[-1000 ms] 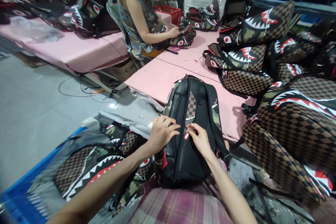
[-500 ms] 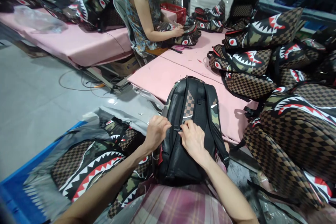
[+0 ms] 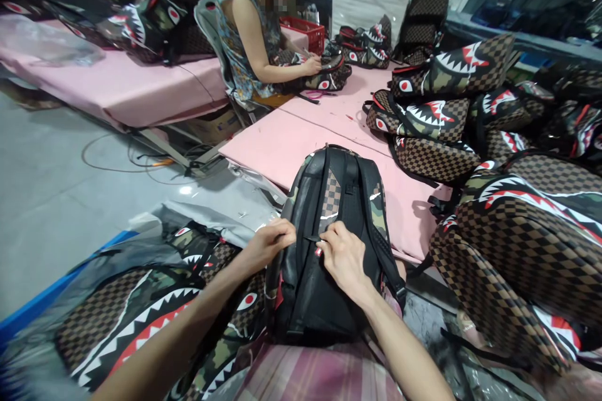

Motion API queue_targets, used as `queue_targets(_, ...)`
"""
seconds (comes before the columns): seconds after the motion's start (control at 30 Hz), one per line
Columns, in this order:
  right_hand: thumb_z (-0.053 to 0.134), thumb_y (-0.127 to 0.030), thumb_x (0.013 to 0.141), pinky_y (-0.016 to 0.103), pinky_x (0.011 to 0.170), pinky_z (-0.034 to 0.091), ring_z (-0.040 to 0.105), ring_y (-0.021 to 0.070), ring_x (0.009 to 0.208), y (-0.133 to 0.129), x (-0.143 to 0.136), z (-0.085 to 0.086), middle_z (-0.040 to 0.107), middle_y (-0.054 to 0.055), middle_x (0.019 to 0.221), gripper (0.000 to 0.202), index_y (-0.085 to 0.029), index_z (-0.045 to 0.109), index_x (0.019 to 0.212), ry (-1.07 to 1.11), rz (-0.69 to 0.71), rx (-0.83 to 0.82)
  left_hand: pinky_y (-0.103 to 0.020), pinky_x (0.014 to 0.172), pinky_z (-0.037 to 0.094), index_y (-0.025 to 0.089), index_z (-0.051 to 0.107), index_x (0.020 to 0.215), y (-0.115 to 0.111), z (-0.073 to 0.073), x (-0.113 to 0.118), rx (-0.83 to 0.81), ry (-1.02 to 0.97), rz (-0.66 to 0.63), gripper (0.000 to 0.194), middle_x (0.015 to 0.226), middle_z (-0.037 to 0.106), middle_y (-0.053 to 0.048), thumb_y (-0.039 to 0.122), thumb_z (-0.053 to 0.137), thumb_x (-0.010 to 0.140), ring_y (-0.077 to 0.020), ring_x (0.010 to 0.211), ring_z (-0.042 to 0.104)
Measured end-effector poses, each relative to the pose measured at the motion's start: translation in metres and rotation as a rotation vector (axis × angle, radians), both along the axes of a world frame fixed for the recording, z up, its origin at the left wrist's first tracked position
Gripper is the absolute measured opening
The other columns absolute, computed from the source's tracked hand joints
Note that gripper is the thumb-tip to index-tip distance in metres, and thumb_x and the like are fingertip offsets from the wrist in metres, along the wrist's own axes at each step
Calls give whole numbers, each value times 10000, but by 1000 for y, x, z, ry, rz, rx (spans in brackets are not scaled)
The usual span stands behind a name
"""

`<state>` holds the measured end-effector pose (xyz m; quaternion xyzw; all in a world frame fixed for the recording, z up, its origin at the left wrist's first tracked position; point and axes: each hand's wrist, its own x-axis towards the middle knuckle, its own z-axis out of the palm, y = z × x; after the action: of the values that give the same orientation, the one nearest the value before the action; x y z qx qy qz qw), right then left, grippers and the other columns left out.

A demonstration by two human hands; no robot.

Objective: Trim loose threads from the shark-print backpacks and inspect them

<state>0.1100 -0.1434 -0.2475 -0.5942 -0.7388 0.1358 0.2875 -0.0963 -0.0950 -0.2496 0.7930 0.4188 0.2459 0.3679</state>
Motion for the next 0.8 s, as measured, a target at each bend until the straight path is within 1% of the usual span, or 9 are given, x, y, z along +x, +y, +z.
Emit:
queue_targets(0.07,558,-291,845,265,725,439,591,158,840,0,19,-5,607,28,930,128,-216,655,881,269,-56,-20,-276,699,439,166,600,596,21,13,-14,-185,-97,-271,412,699,625,-34,319,372,903,-158,703,562)
queue_targets(0.1,569,-310,829,284,759,447,590,174,881,1,28,-8,609,35,942,139,-214,652,886,371,-99,-28,-267,700,446,165,622,603,35,18,-17,-200,-116,-291,437,703,640,-37,333,357,909,-157,702,579)
queue_targets(0.13,581,-323,811,305,782,451,588,188,906,2,36,-10,614,41,951,154,-211,648,892,443,-141,-38,-265,715,450,165,650,639,49,22,-17,-151,-118,-216,427,730,657,-40,340,367,907,-161,725,593)
queue_targets(0.2,592,-334,789,334,792,453,588,203,903,6,45,-13,626,48,952,186,-208,642,915,505,-195,-71,-271,768,444,174,689,828,79,26,-4,96,-75,139,247,872,675,-46,335,504,855,-178,828,601)
queue_targets(0.27,595,-343,782,339,776,455,591,206,878,14,48,-11,635,48,936,202,-207,640,926,498,-202,-81,-284,807,433,193,659,1023,105,23,16,307,37,357,255,1015,653,-59,302,605,799,-196,926,585)
queue_targets(0.37,582,-353,791,335,756,458,592,208,869,31,45,-4,640,50,932,208,-209,641,928,435,-202,-15,-289,815,420,204,668,978,130,16,38,362,219,361,191,1014,642,-65,266,565,830,-201,954,576)
queue_targets(0.47,553,-352,822,320,743,460,597,200,862,57,38,6,643,49,951,209,-211,637,950,331,-190,70,-295,796,405,171,670,843,143,9,37,277,263,399,193,940,642,-85,243,492,862,-206,898,590)
queue_targets(0.63,527,-298,876,283,760,436,590,182,899,118,11,20,640,49,974,187,-206,647,985,19,-93,213,-295,722,388,145,629,753,159,3,20,169,183,524,196,799,637,-105,262,494,834,-223,810,592)
queue_targets(0.8,524,-295,890,294,682,384,563,184,833,166,-20,24,634,38,927,164,-230,673,915,-336,-74,209,-242,559,360,161,534,560,178,-5,21,-55,0,562,271,495,508,-13,297,482,788,-152,549,517)
